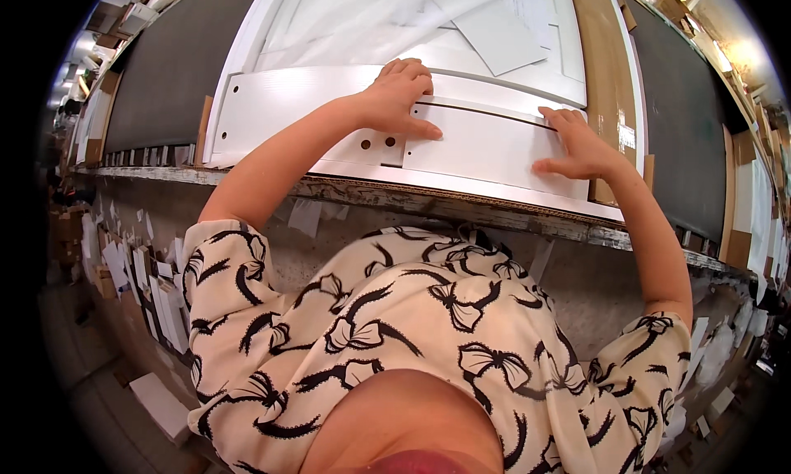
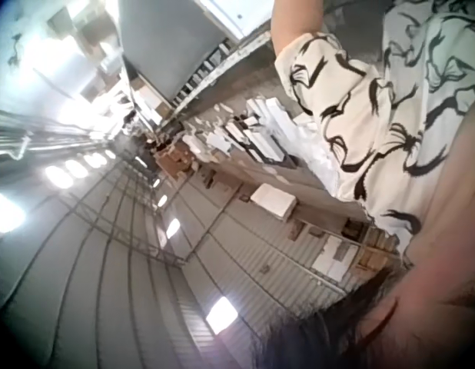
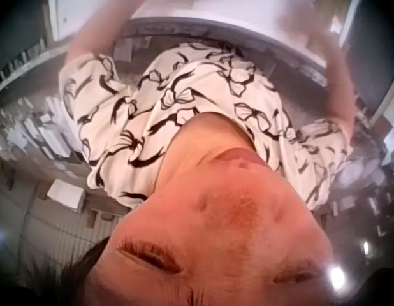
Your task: The person places foam inserts into a cardboard box, retrieves white furniture panels from a stack on the floor, and fits them into the box along with cardboard spacers.
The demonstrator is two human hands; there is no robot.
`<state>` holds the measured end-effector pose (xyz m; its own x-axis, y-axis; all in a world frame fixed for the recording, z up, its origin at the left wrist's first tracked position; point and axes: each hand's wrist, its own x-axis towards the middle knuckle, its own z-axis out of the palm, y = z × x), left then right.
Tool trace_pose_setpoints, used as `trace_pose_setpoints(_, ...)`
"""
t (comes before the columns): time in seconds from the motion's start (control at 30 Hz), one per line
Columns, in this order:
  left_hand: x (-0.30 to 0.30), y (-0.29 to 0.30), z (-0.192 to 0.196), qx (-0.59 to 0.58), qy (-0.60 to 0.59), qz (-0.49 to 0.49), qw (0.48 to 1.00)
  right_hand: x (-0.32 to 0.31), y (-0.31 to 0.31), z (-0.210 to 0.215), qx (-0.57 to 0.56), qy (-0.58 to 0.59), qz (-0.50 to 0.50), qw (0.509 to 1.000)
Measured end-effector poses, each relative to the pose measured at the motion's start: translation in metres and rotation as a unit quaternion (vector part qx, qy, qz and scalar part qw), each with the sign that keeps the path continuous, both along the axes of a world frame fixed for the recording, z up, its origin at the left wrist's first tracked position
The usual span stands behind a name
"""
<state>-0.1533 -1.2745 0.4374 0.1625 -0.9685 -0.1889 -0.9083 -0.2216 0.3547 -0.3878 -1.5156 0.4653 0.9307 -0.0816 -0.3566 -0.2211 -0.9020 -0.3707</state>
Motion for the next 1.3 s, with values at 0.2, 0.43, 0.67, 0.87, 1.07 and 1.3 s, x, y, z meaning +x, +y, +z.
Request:
trace_pose_setpoints(0.2, -0.017, 0.016, 0.003, -0.022, -0.057, 0.106, 0.992, -0.001, 0.001, -0.015, -0.054, -0.044, 0.031, 0.997)
trace_pose_setpoints(0.43, -0.093, 0.162, 0.024, -0.494, -0.028, 0.51, 0.703, -0.018, -0.026, -0.037, -0.05, -0.113, 0.031, 0.992)
trace_pose_setpoints(0.67, -0.322, 0.372, -0.165, -0.256, 0.036, 0.833, 0.49, -0.01, -0.042, -0.056, -0.07, -0.087, 0.082, 0.99)
trace_pose_setpoints(0.87, -0.46, 0.47, -0.278, -0.013, 0.273, 0.888, 0.371, -0.018, -0.092, -0.051, -0.261, -0.028, 0.047, 0.964)
trace_pose_setpoints(1.07, -0.447, 0.563, -0.296, 0.031, 0.351, 0.812, 0.465, -0.039, -0.095, -0.048, -0.494, -0.062, -0.11, 0.86)
trace_pose_setpoints(1.3, -0.381, 0.713, -0.289, -0.13, 0.253, 0.884, 0.371, 0.158, 0.179, -0.048, -0.174, -0.393, -0.142, 0.892)
